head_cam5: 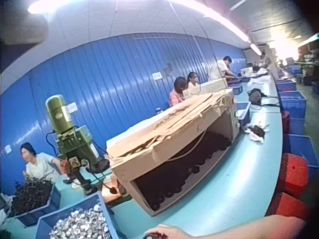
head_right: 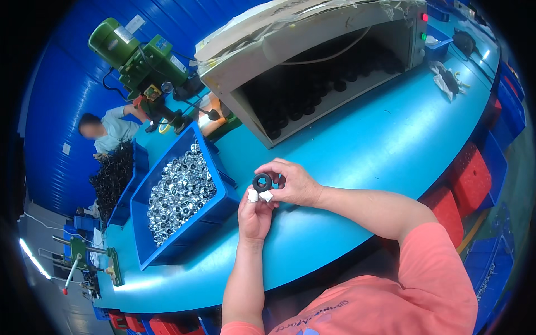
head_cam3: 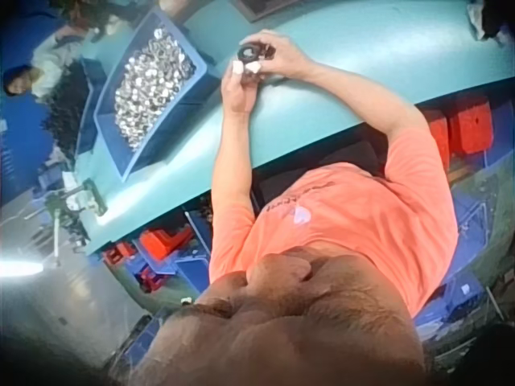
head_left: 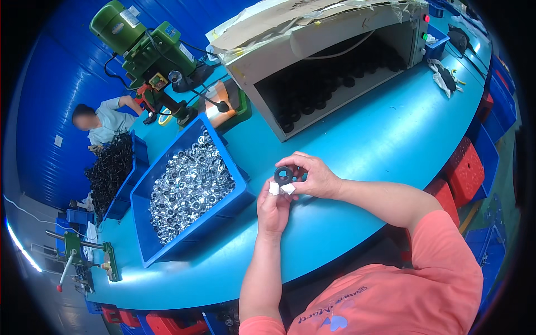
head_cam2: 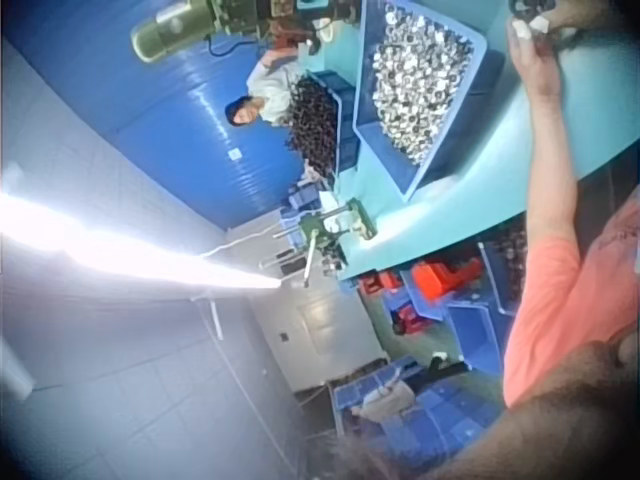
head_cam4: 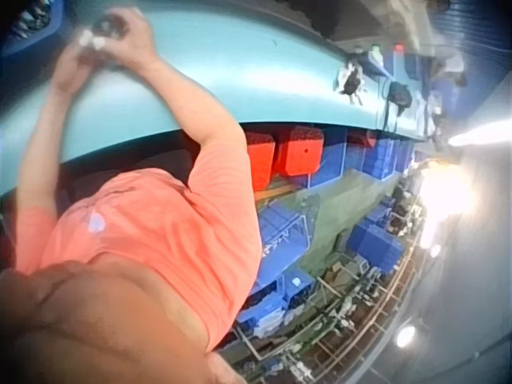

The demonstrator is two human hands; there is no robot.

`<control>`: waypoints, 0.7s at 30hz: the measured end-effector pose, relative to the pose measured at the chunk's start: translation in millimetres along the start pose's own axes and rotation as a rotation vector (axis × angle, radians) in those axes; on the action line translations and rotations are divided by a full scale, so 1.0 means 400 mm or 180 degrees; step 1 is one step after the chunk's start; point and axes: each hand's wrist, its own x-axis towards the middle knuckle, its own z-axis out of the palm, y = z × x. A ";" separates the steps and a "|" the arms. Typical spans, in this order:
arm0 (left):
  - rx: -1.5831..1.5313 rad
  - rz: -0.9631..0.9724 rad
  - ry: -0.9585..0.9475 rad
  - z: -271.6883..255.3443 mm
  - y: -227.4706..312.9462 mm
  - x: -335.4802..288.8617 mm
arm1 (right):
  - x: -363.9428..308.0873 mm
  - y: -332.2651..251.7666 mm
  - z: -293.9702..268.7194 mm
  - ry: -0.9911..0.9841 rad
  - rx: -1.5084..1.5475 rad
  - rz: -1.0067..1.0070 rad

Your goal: The person is manually assembling small industrial components by inserting white plastic parts into black ring-shaped housings.

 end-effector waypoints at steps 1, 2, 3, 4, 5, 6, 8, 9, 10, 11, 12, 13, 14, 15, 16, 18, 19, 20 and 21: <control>0.0020 0.0000 0.0018 -0.001 -0.001 0.000 | 0.000 0.002 0.001 0.0000 -0.0006 0.0008; 0.0041 0.0003 0.0017 -0.003 0.000 -0.001 | 0.001 0.003 0.002 -0.0001 -0.0012 0.0016; 0.0063 0.0013 0.0020 -0.003 0.001 -0.001 | 0.000 0.004 0.004 -0.0003 -0.0005 0.0031; 0.0083 0.0020 0.0020 -0.003 0.000 -0.001 | -0.001 0.005 0.004 -0.0008 -0.0003 0.0043; 0.0104 0.0035 0.0024 -0.002 0.000 -0.001 | -0.002 0.006 0.004 -0.0013 -0.0001 0.0056; 0.0128 0.0041 0.0029 -0.002 -0.001 0.000 | -0.002 0.007 0.004 -0.0024 0.0001 0.0062; 0.0185 0.0046 0.0051 -0.004 -0.001 0.000 | -0.002 0.009 0.005 -0.0042 0.0020 0.0069; 0.0210 0.0049 0.0064 -0.005 -0.001 0.000 | -0.001 0.009 0.006 -0.0044 0.0035 0.0071; 0.0235 0.0050 0.0077 -0.004 -0.001 0.000 | -0.001 0.009 0.005 -0.0049 0.0050 0.0082; 0.0254 0.0055 0.0090 -0.002 0.000 -0.001 | -0.001 0.009 0.005 -0.0053 0.0065 0.0094; 0.0267 0.0058 0.0097 0.000 0.000 -0.002 | -0.002 0.007 0.005 -0.0061 0.0080 0.0114; 0.0280 0.0061 0.0102 0.001 0.001 -0.002 | -0.002 0.007 0.005 -0.0066 0.0080 0.0121; 0.0288 0.0062 0.0101 0.003 0.001 -0.001 | -0.003 0.006 0.005 -0.0072 0.0080 0.0128; 0.0287 0.0061 0.0118 0.002 0.000 -0.002 | -0.003 0.007 0.005 -0.0077 0.0065 0.0123; 0.0288 0.0062 0.0138 0.002 0.000 -0.002 | -0.003 0.008 0.005 -0.0081 0.0056 0.0112; 0.0272 0.0064 0.0205 0.000 -0.003 -0.003 | -0.003 0.008 0.006 -0.0088 0.0041 0.0085; 0.0264 0.0068 0.0233 0.001 -0.003 -0.003 | -0.003 0.009 0.005 -0.0090 0.0035 0.0076; 0.0255 0.0078 0.0252 0.003 -0.004 -0.003 | -0.003 0.009 0.005 -0.0092 0.0030 0.0066; 0.0255 0.0082 0.0263 0.005 -0.003 -0.004 | -0.003 0.010 0.006 -0.0095 0.0025 0.0064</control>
